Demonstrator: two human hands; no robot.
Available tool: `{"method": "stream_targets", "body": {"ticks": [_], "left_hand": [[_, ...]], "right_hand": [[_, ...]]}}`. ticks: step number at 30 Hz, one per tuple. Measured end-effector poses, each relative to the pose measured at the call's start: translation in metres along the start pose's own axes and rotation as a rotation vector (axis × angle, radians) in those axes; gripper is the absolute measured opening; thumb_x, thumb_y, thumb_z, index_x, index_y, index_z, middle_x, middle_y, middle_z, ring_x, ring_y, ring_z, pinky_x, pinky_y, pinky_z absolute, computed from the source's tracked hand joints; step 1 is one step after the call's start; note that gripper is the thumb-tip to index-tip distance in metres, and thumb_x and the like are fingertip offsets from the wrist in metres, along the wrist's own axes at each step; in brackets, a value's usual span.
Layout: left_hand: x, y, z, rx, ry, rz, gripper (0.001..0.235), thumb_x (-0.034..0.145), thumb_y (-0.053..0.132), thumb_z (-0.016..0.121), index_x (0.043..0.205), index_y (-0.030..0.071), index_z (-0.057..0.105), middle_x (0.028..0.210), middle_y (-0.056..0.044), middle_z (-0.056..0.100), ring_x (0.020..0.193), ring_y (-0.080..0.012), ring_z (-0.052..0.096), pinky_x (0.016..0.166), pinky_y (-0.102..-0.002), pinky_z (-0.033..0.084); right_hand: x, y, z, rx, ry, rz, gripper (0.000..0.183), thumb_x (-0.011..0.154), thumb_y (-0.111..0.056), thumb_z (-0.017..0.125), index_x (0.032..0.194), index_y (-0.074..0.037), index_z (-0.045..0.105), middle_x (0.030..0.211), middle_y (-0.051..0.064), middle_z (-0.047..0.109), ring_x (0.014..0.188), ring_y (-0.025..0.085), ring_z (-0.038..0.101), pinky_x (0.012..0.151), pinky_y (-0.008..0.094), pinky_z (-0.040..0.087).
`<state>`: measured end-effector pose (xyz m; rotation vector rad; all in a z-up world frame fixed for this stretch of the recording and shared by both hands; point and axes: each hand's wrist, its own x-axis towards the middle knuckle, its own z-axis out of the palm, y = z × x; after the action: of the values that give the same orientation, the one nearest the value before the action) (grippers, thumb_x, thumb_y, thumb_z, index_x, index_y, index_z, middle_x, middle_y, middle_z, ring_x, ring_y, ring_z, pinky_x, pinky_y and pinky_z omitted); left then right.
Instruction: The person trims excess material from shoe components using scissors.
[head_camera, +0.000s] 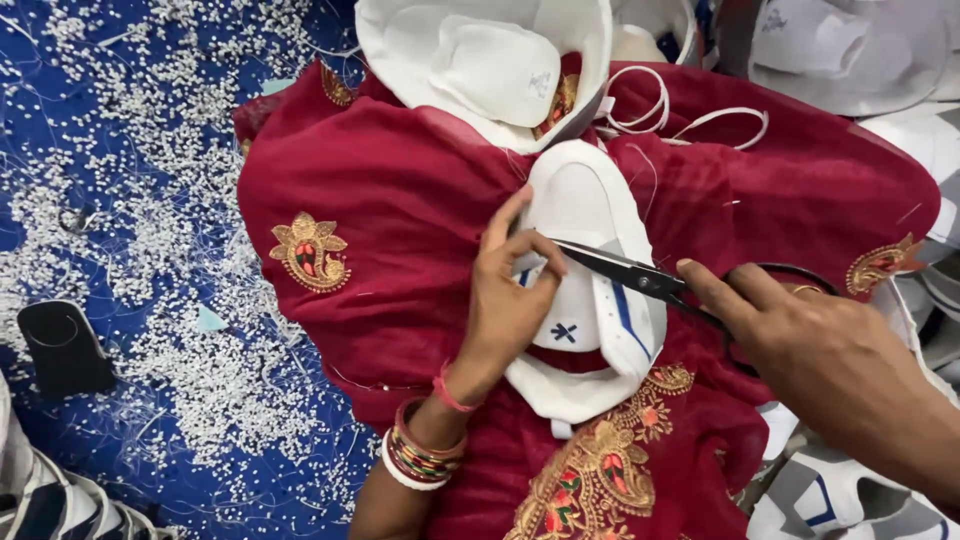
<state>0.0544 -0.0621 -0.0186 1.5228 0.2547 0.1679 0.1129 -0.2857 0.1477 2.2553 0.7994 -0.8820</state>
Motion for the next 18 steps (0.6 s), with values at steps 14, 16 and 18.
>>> {"method": "stream_targets", "body": {"ticks": [14, 16, 18], "left_hand": [[0.062, 0.031, -0.016, 0.866, -0.529, 0.812, 0.039, 0.084, 0.003, 0.064, 0.12, 0.019, 0.067, 0.127, -0.009, 0.057, 0.12, -0.0317, 0.054, 0.103, -0.046, 0.046], [0.069, 0.038, -0.017, 0.878, -0.622, 0.798, 0.035, 0.086, 0.004, 0.065, 0.119, 0.015, 0.066, 0.125, -0.009, 0.057, 0.119, -0.0312, 0.055, 0.099, -0.044, 0.047], [0.074, 0.043, -0.017, 0.894, -0.708, 0.782, 0.03, 0.089, 0.005, 0.066, 0.118, 0.012, 0.064, 0.124, -0.009, 0.058, 0.118, -0.0307, 0.056, 0.095, -0.043, 0.048]], "right_hand": [[-0.039, 0.019, 0.078, 0.84, 0.228, 0.26, 0.072, 0.067, -0.001, 0.072, 0.135, -0.024, 0.068, 0.089, 0.006, 0.065, 0.07, 0.025, 0.067, 0.066, 0.038, 0.056], [-0.036, 0.013, 0.078, 0.886, 0.21, 0.276, 0.069, 0.069, -0.003, 0.074, 0.135, -0.023, 0.068, 0.089, 0.005, 0.065, 0.069, 0.024, 0.066, 0.065, 0.038, 0.056], [-0.03, 0.01, 0.073, 0.928, 0.195, 0.284, 0.067, 0.07, -0.004, 0.075, 0.134, -0.023, 0.068, 0.088, 0.005, 0.064, 0.068, 0.023, 0.065, 0.064, 0.038, 0.056]]}}
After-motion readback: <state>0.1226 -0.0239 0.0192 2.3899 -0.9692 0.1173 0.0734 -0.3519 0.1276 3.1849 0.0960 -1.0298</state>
